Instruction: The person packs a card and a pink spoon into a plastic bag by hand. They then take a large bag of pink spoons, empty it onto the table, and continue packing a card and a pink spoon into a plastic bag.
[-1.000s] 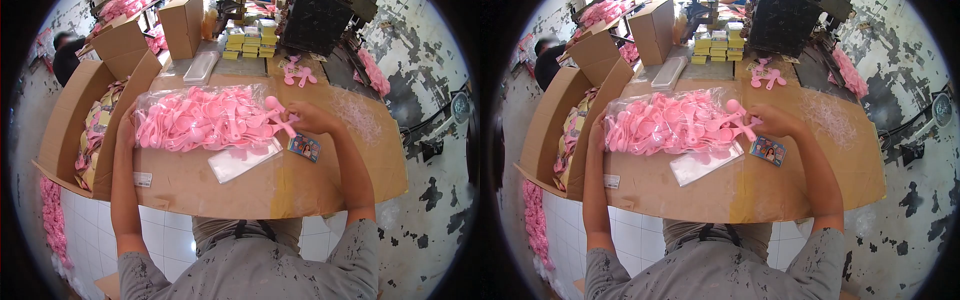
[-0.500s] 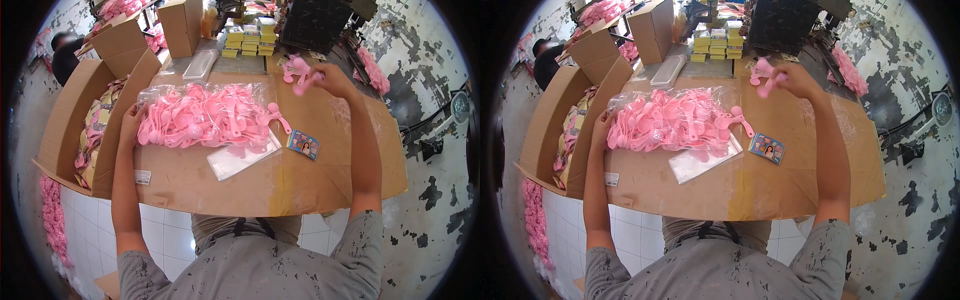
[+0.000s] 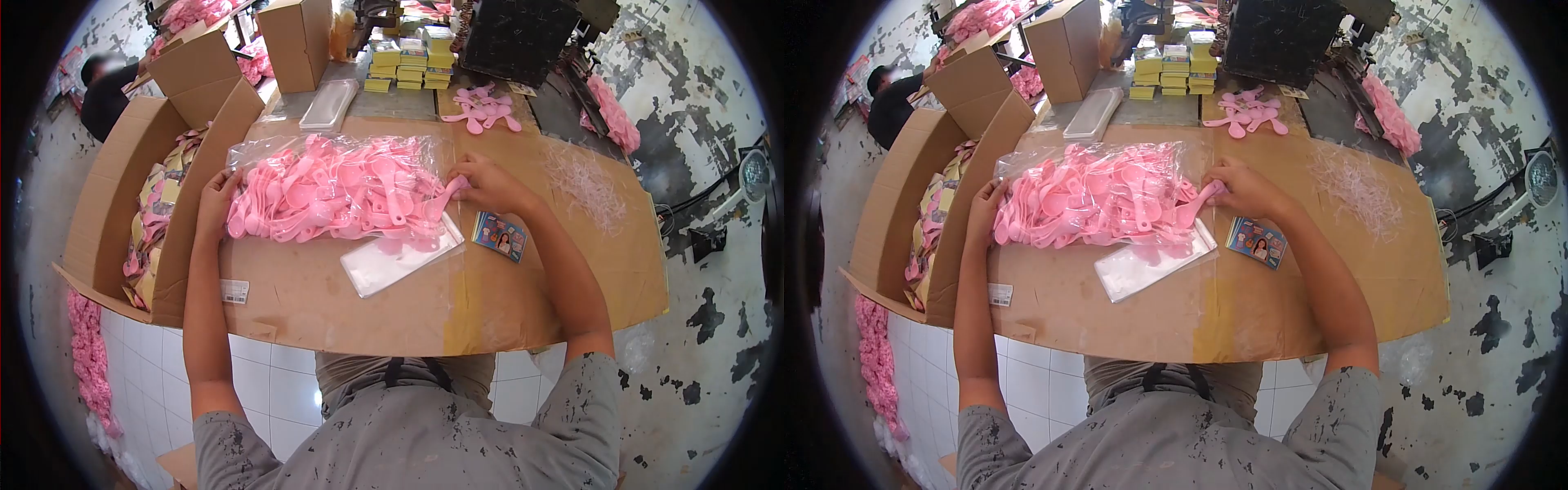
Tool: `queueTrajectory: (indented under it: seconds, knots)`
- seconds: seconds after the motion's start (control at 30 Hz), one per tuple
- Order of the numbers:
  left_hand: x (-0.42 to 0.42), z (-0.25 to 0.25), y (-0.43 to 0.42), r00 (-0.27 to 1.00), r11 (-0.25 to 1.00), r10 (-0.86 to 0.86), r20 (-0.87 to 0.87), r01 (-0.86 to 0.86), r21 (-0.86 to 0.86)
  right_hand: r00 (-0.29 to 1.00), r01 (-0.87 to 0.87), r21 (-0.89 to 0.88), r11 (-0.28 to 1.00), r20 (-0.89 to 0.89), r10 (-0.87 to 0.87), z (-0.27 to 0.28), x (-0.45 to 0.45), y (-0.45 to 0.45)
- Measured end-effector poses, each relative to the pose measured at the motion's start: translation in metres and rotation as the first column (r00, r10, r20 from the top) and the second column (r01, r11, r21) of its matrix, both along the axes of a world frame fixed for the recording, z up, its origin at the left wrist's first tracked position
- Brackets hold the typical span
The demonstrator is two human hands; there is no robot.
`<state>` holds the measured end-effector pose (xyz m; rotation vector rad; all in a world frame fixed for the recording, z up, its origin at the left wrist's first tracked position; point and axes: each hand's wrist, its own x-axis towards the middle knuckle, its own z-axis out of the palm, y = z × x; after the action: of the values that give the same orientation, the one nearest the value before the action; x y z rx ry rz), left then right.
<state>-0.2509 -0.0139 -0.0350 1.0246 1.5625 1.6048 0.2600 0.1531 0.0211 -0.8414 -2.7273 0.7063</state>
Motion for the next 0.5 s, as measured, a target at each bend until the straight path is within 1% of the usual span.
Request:
queueTrajectory:
  seconds: [0.03,0.13,0.23,0.33,0.43,0.5]
  knots:
    - [0.002,0.002,-0.001,1.0,1.0,0.003,-0.009,-0.003,-0.002,0.999,0.005,-0.055,0.998,0.053,-0.002,0.004,0.001,0.004]
    - [0.003,0.003,-0.001,1.0,1.0,0.007,-0.018,-0.008,-0.005,0.996,-0.025,-0.062,0.998,0.085,0.03,0.008,0.008,0.013]
    - [0.002,0.001,0.001,1.0,1.0,0.008,0.001,-0.008,0.0,0.993,-0.067,0.006,0.998,0.102,0.066,0.02,0.02,0.024]
    - [0.005,0.004,0.0,1.0,1.0,0.003,-0.001,-0.003,0.002,0.983,-0.106,-0.099,0.989,0.138,0.119,0.034,0.04,0.047]
    - [0.004,0.004,0.0,1.0,1.0,-0.001,0.001,0.001,-0.008,0.999,0.038,-0.081,0.996,0.037,-0.036,0.043,0.063,0.088]
    - [-0.001,0.0,0.001,1.0,1.0,-0.026,0.014,0.026,0.0,0.979,0.164,0.167,0.972,-0.148,-0.14,0.042,0.056,0.106]
